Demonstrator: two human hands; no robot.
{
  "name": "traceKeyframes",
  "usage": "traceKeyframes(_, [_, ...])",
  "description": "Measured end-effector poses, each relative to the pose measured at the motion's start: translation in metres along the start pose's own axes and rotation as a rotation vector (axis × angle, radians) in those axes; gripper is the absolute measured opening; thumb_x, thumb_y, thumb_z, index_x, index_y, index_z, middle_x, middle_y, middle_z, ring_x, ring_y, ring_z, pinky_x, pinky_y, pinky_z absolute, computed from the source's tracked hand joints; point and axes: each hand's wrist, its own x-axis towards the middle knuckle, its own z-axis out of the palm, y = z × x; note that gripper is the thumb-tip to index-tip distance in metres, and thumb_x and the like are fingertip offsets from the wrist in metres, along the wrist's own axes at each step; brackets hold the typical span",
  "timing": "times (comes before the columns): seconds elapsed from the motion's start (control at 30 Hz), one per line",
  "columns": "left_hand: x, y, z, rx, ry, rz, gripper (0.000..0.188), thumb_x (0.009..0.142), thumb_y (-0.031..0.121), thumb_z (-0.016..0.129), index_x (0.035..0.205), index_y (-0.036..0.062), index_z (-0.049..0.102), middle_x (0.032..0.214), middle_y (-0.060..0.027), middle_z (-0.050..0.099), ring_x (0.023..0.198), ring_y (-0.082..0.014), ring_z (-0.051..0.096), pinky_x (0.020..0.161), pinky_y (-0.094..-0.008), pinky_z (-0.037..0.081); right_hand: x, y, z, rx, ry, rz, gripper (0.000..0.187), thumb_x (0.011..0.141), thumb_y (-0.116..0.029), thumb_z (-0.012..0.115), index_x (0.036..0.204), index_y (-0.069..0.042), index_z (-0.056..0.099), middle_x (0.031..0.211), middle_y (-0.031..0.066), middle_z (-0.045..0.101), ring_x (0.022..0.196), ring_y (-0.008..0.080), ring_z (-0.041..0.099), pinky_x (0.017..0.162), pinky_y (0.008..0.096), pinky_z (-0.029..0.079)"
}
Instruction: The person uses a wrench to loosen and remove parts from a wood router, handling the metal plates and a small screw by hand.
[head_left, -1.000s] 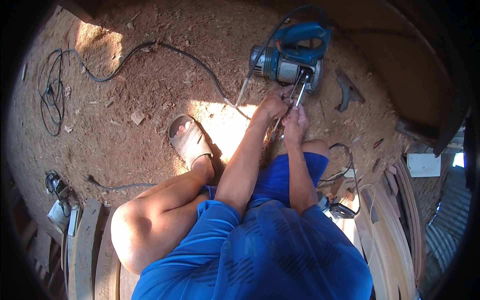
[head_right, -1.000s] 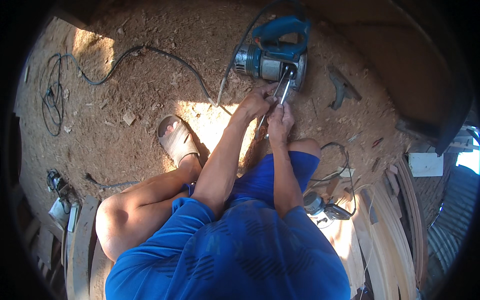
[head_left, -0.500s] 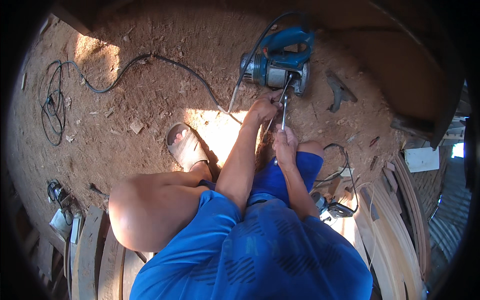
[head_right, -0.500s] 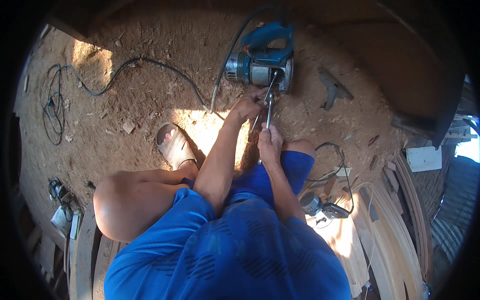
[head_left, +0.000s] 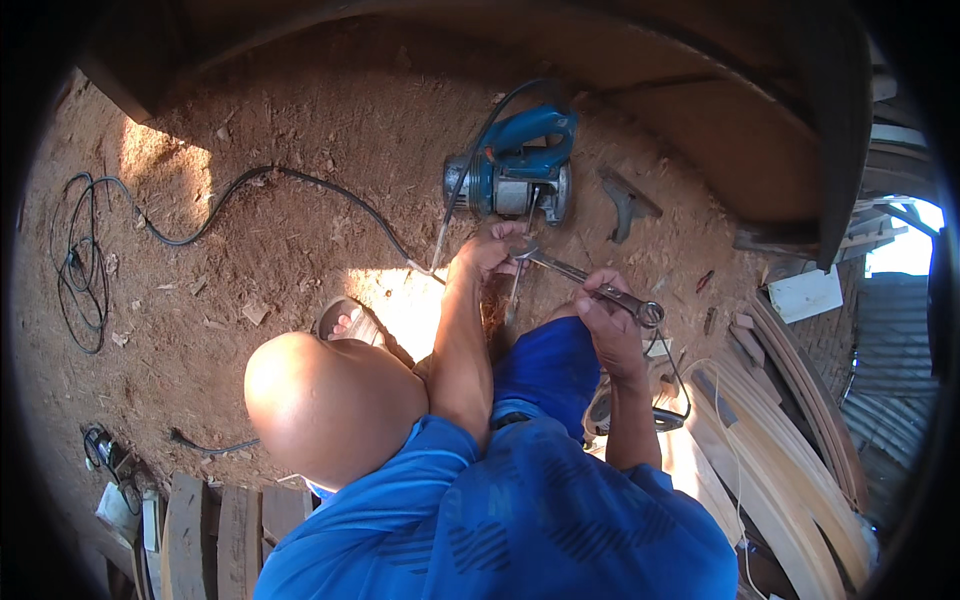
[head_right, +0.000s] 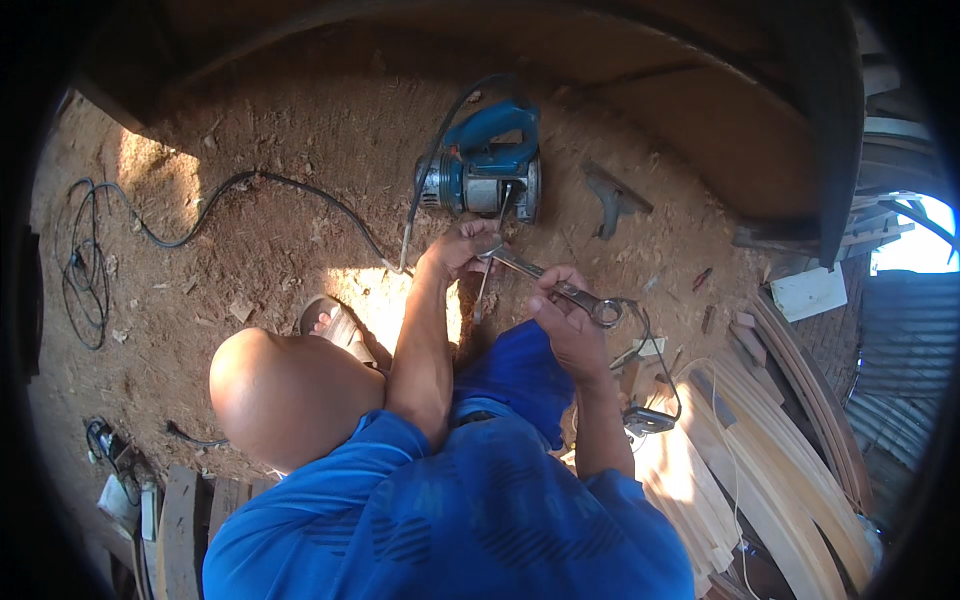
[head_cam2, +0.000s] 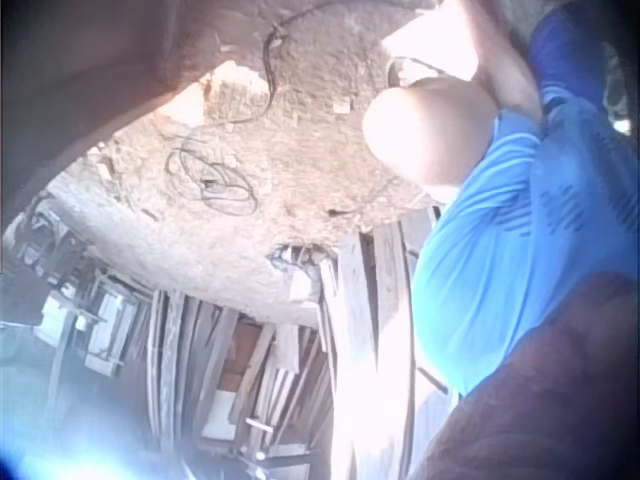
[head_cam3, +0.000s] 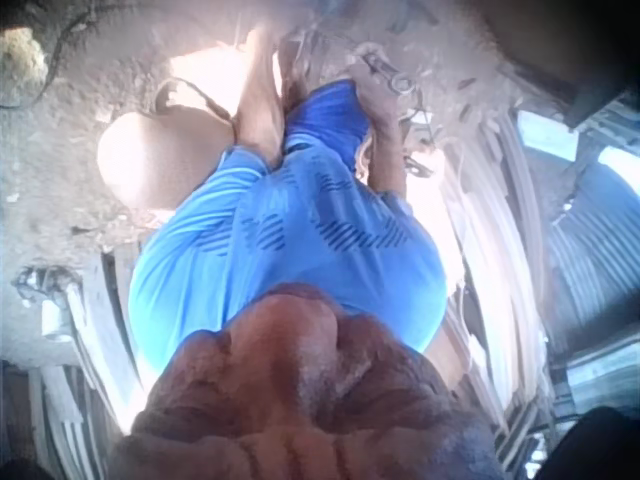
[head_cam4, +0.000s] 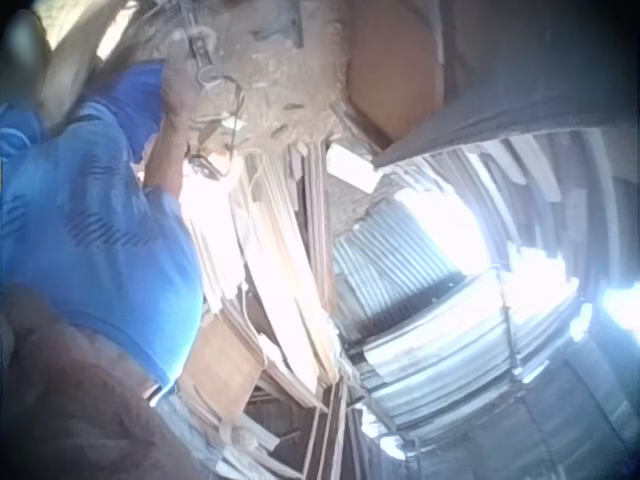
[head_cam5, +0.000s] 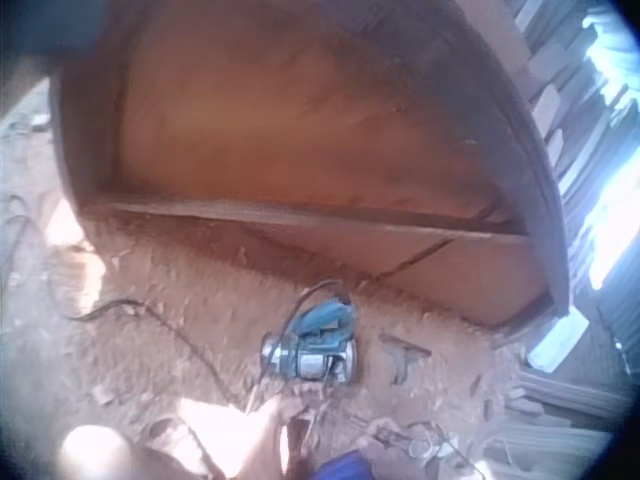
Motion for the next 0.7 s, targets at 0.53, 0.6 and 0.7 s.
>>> traceKeyframes(0.53, [-0.004, 0.039, 0.018, 0.045, 0.102, 0.11, 0.015, 0.094, 0.016, 0.062, 0.084, 0.0045, 0.063, 0.069, -0.0049, 0.068, 0.05, -0.0086, 0.057, 0.039, -0.0221, 0.038, 0.056, -0.013, 0.038, -0.919, -0.127, -0.455, 0.021, 0.094, -0.023, 0.063, 0.088, -0.002, 0.063, 0.074, 0.017, 0.06, 0.065, 0.0349, 0.059, 0.061, 0.04, 0.046])
traceKeyframes(0.6, [-0.006, 0.042, 0.021, 0.033, 0.068, 0.111, 0.016, 0.094, 0.015, 0.061, 0.083, 0.0043, 0.063, 0.068, -0.0049, 0.067, 0.051, -0.009, 0.057, 0.039, -0.0225, 0.038, 0.061, -0.009, 0.042, -0.918, -0.159, -0.481, 0.019, 0.093, -0.022, 0.063, 0.091, -0.003, 0.065, 0.082, 0.0195, 0.065, 0.077, 0.0405, 0.064, 0.067, 0.0445, 0.049])
traceKeyframes(0.7, [-0.021, 0.055, 0.033, 0.137, 0.065, 0.06, 0.017, 0.095, 0.014, 0.06, 0.082, 0.004, 0.063, 0.067, -0.0052, 0.066, 0.051, -0.0094, 0.057, 0.039, -0.0227, 0.038, 0.068, 0.002, 0.035, -0.986, -0.141, -0.391, 0.019, 0.093, -0.022, 0.062, 0.093, -0.004, 0.066, 0.086, 0.0199, 0.067, 0.085, 0.041, 0.065, 0.072, 0.0466, 0.05])
